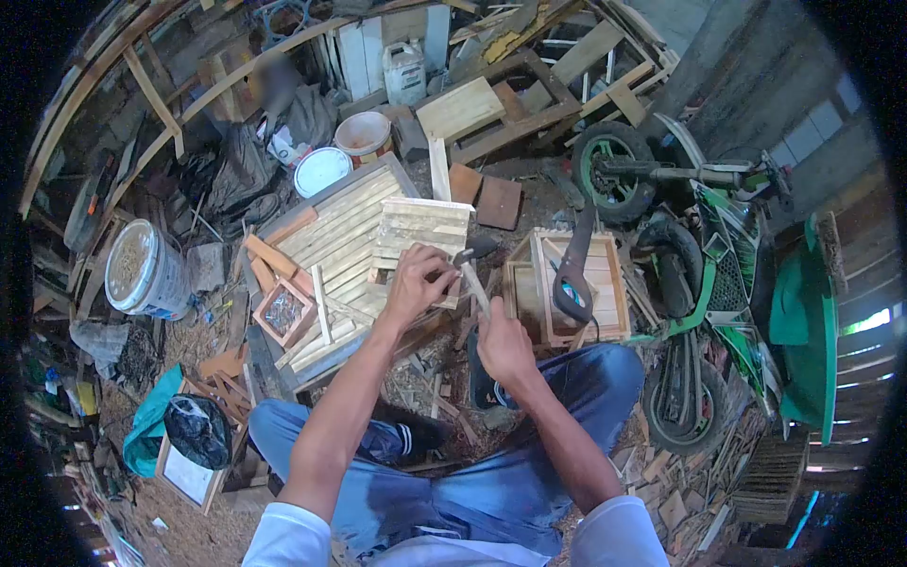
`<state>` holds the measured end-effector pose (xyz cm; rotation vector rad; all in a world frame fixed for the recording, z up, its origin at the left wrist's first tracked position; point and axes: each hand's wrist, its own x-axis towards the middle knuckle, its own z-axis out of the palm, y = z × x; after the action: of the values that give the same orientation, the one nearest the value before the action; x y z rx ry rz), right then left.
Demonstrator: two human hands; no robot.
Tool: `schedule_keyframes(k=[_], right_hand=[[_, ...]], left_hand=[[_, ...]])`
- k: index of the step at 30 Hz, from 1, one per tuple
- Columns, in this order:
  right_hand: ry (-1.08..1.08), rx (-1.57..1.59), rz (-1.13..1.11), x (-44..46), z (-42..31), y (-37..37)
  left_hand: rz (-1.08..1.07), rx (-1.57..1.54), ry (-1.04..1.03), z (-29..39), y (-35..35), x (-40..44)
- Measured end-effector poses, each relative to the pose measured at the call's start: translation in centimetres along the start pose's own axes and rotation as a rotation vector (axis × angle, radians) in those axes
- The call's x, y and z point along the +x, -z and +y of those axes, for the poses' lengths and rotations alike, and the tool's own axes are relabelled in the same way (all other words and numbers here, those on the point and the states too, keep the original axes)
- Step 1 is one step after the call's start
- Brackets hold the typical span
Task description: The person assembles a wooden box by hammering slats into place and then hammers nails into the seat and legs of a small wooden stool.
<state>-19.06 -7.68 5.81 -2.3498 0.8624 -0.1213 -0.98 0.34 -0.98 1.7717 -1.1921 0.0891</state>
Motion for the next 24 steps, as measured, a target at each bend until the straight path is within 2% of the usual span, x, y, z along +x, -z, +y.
schedule_keyframes(k=[4,7,13,16,20,24], right_hand=[[-0.098,0.127,-0.009,0.4,0.5,0.7],[-0.022,0.241,0.071,0.9,0.8,0.6],[0.038,0.21,0.179,2.9,2.1,-1.7],[0.049,0.351,0.137,3.7,1.6,-1.9],[-0.019,0.406,0.094,3.7,0.1,-1.4],[-0.046,0.416,0.161,3.5,0.6,-2.0]], left_hand=[[-0.003,-0.004,0.006,0.1,0.2,0.0],[0.02,-0.032,-0.014,0.0,0.5,-0.2],[-0.04,0.086,-0.053,0.2,2.1,-0.9],[-0.055,0.131,-0.034,0.4,2.9,-0.9],[-0.027,0.143,-0.023,1.0,3.2,-0.4],[0.043,0.211,0.015,0.0,3.1,2.6]])
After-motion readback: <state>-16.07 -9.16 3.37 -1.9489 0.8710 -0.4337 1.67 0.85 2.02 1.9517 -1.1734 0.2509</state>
